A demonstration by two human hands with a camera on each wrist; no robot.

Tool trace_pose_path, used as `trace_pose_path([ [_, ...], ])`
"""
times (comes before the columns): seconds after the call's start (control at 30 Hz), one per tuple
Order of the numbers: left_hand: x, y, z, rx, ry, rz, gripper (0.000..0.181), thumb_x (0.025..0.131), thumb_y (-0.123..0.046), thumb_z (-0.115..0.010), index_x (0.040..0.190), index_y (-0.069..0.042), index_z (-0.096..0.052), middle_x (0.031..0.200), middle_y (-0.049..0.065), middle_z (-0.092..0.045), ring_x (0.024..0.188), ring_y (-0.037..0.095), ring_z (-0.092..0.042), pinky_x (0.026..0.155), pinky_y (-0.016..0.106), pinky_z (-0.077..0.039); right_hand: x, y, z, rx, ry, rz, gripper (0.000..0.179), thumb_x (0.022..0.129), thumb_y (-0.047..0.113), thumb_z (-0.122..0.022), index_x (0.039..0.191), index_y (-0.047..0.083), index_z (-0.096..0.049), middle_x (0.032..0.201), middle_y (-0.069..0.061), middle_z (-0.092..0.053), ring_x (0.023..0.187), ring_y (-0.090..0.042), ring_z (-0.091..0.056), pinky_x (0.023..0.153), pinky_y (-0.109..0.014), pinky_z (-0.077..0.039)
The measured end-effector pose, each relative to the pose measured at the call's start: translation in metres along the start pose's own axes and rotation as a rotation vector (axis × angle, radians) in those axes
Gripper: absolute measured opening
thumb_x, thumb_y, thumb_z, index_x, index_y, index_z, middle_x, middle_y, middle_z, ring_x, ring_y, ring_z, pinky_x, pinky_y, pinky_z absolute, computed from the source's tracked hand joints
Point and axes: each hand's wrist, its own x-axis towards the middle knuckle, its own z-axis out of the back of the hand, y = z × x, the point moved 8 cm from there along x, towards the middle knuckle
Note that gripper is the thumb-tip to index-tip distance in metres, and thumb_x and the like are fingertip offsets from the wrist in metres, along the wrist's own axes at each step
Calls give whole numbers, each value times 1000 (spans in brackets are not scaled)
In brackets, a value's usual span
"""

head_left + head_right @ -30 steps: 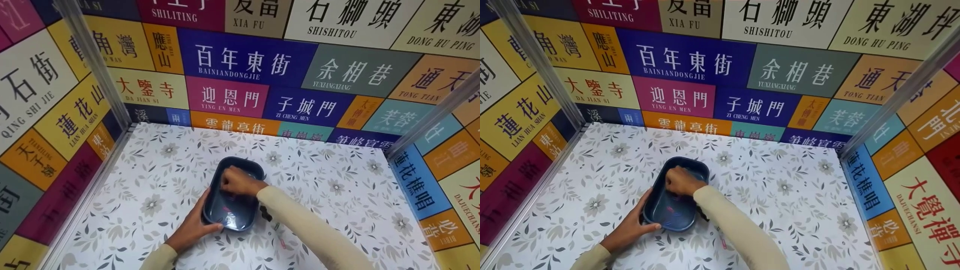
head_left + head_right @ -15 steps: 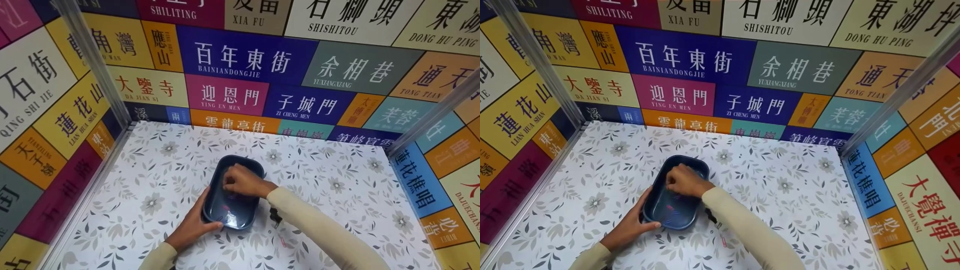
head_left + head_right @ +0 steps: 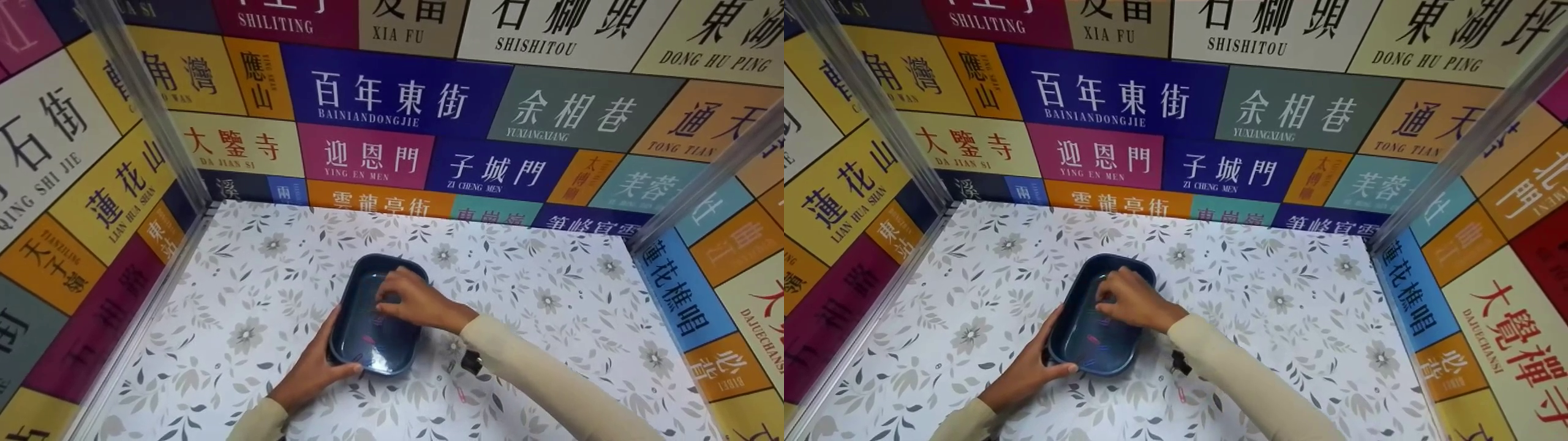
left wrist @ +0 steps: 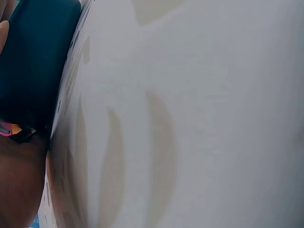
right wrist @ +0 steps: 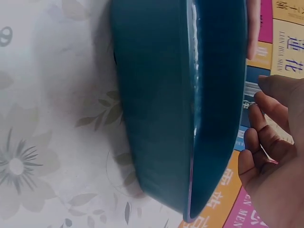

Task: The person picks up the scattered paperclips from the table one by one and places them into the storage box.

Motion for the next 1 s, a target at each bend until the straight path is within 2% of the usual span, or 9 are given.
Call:
trace_pose_path([
  [0.1,-1,0,1,19,6,14,128,87,-35,-96,180,-24,-8,184,1,-14,169,28,-15,135,55,-11,-8,1,5,10,-14,-21,11,96,16,-85,104,7,-84,104,-6,-75,103,-25,-65,104,-47,-51],
  [0.23,-3,1,2,31,-1,36,128,87,-39,-96,180,-24,-8,185,1,-13,169,28,-14,135,57,-13,-16,4,8,8,-13,-10,12,98,16,-84,106,7,-84,105,-7,-75,104,-25,-62,100,-46,-52],
  [0.53,-1,-2,0,38,-5,25,127,87,-31,-96,180,-23,-10,184,5,-16,168,32,-17,135,58,-13,-43,4,8,8,-42,16,15,97,16,-85,105,4,-84,103,-5,-73,101,-22,-57,90,-42,-53],
  [0.87,-1,-3,0,43,-7,12,127,86,-29,-97,179,-21,-11,184,6,-16,168,32,-17,135,56,-13,-71,11,-1,-47,-123,107,9,92,12,-87,99,9,-82,99,-2,-69,98,-20,-57,87,-39,-52],
  [1.0,-1,-3,0,51,-14,11,126,86,-29,-97,179,-20,-12,184,7,-16,168,32,-17,135,56,-14,-80,13,-2,-29,-153,119,9,92,10,-87,99,9,-82,99,-1,-69,98,-18,-57,87,-38,-52],
])
